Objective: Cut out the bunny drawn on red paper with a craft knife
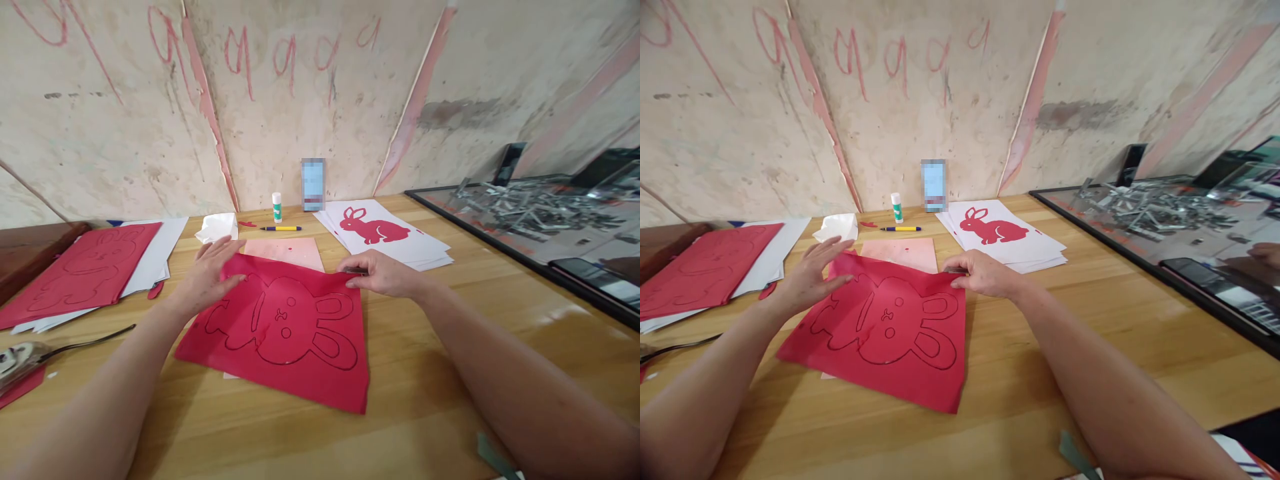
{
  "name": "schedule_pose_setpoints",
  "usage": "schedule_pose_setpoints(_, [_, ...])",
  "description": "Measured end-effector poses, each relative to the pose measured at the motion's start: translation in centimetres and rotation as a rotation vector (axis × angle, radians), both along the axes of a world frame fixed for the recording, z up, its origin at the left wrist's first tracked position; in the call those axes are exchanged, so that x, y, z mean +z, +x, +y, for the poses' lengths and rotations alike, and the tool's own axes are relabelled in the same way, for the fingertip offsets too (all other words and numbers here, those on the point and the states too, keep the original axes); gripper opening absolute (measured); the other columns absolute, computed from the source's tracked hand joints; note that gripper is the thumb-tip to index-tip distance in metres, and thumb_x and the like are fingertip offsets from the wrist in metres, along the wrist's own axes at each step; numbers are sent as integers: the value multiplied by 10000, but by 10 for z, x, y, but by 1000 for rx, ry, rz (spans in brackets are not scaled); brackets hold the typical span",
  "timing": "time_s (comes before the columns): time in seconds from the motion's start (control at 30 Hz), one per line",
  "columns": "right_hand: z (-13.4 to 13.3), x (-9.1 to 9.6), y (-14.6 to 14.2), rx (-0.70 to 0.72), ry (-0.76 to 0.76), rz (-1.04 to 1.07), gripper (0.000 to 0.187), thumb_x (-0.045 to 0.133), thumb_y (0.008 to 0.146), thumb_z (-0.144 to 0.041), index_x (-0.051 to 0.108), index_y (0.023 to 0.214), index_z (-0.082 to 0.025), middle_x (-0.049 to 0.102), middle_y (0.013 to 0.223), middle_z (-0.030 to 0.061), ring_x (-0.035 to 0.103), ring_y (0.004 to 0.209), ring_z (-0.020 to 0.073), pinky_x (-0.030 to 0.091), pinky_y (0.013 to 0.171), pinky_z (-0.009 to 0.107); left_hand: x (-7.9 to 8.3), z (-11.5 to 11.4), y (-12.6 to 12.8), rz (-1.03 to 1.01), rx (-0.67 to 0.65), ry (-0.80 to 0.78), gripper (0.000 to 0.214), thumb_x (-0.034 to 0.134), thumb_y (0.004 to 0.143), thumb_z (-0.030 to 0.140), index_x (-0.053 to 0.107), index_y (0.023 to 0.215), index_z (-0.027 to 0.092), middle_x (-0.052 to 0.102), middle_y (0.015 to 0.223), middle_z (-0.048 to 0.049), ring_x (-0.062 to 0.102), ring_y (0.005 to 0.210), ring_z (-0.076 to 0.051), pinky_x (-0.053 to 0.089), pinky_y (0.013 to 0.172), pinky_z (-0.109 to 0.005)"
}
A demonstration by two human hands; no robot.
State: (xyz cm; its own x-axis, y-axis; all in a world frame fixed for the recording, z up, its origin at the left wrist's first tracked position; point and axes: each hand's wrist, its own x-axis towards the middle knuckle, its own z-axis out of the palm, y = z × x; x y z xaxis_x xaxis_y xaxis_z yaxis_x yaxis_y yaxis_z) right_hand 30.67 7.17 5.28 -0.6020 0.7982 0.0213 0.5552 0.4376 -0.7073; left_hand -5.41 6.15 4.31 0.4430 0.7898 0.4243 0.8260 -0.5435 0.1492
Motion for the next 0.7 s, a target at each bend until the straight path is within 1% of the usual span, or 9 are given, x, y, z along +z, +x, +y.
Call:
schedule_pose_setpoints(0.1, [-2,1,-2,36,-16,5,189,573,730,-264,668,881,-201,665,829,1,576,782,171,419,706,281,4,-5,3,44,-14,-63,516,496,868,419,451,1346,232,618,1177,-72,528,1148,-252,357,1020,-429])
schedule_pose_setpoints(0.17, [-3,0,-5,-25,24,29,196,571,737,-279,666,891,-204,673,845,7,581,776,174,431,713,291,6,-7,6,-21,38,-170,433,527,835,423,573,1227,244,665,1033,-56,577,1032,-253,409,933,-391])
schedule_pose_setpoints(0.23, [-2,-2,-9,-159,140,67,224,592,728,-302,660,917,-204,671,856,22,576,758,178,438,711,307,6,-7,7,-114,101,-289,300,554,801,428,680,1010,253,683,897,-31,605,903,-238,432,823,-337])
schedule_pose_setpoints(0.3, [0,-4,-10,-316,285,140,291,611,724,-329,642,982,-198,657,851,38,569,739,180,446,702,318,6,-6,6,-193,172,-353,236,565,782,426,698,838,240,672,780,-14,597,767,-210,417,706,-298])
schedule_pose_setpoints(0.37, [4,-5,-8,-451,406,232,342,617,734,-352,616,1036,-193,638,842,46,566,739,180,455,706,321,5,-3,3,-256,239,-368,243,562,773,430,680,763,218,633,673,-3,562,654,-186,380,607,-275])
schedule_pose_setpoints(0.43, [8,-6,-5,-558,469,297,344,606,753,-365,599,1047,-187,619,811,41,560,728,174,455,699,318,1,0,-1,-343,302,-408,268,560,763,442,651,713,195,585,591,9,531,573,-165,342,533,-256])
schedule_pose_setpoints(0.53, [14,-9,0,-618,459,310,315,586,767,-366,594,1016,-174,597,752,27,532,676,160,437,660,307,-7,3,-5,-502,373,-496,299,548,753,468,621,753,177,599,598,8,554,544,-159,360,494,-241])
schedule_pose_setpoints(0.63, [16,-17,-3,-591,390,223,304,578,765,-347,590,1019,-179,609,753,21,536,655,155,427,633,297,-15,4,0,-635,431,-590,299,531,758,447,589,859,173,641,638,-14,610,569,-186,422,499,-253])
schedule_pose_setpoints(0.7, [14,-22,-9,-535,325,156,271,567,774,-315,585,1012,-188,630,780,20,565,682,156,436,654,292,-19,1,8,-686,450,-632,284,521,759,409,569,917,178,651,658,-17,635,600,-192,449,517,-257])
